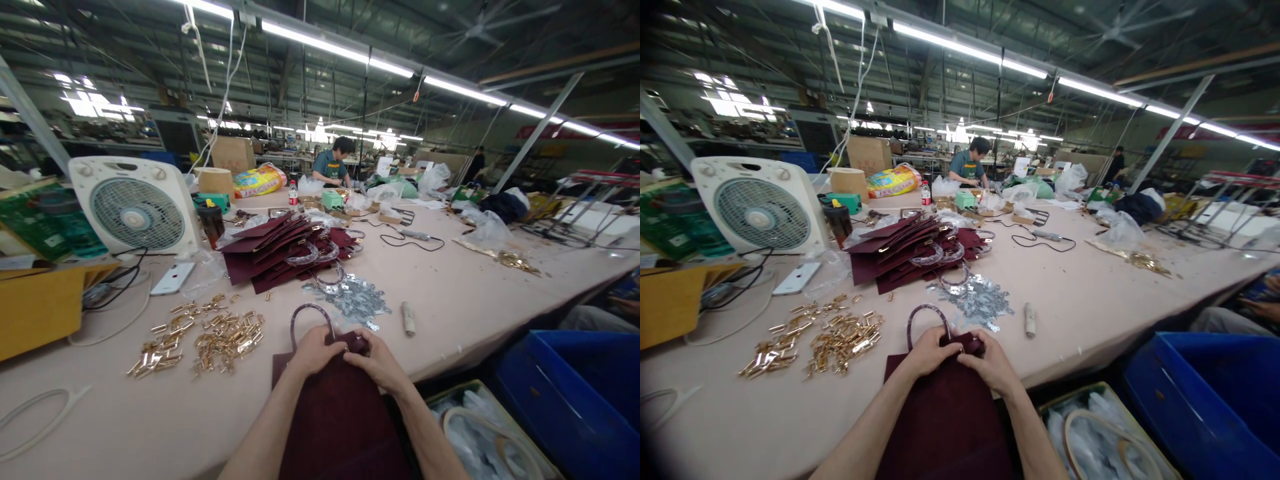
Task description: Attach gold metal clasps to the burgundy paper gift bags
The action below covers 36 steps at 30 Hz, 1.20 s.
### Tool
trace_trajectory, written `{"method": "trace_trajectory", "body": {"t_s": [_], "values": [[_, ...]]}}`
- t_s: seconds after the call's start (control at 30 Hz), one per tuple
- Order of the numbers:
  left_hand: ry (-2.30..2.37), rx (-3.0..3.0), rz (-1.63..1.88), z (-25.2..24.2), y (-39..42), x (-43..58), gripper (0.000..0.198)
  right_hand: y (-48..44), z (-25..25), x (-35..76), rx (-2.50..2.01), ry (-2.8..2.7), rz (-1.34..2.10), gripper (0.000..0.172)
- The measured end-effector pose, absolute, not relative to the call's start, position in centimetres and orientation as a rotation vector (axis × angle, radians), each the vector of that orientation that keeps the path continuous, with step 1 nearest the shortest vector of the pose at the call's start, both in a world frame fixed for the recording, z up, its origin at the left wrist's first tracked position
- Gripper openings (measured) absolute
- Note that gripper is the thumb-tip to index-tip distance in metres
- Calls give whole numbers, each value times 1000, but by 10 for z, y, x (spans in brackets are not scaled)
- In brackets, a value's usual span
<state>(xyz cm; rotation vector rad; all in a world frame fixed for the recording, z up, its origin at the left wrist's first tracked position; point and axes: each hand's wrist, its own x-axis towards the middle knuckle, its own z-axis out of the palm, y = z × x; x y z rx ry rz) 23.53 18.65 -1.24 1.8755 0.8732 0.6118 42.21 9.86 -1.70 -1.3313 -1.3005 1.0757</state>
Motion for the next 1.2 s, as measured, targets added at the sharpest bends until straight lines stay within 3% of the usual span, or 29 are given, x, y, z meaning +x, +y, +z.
{"method": "trace_trajectory", "body": {"t_s": [0.33, 0.9, 1.2], "values": [[849, 1802, 611, -13, 186, 235, 30, 92, -16, 410, -1434, -1277, 854, 45], [865, 1937, 563, -12, 188, 237, 32, 94, -24, 412, -1418, -1122, 877, 58], [813, 1881, 591, -13, 189, 236, 28, 100, -25, 418, -1382, -1163, 988, 50]]}}
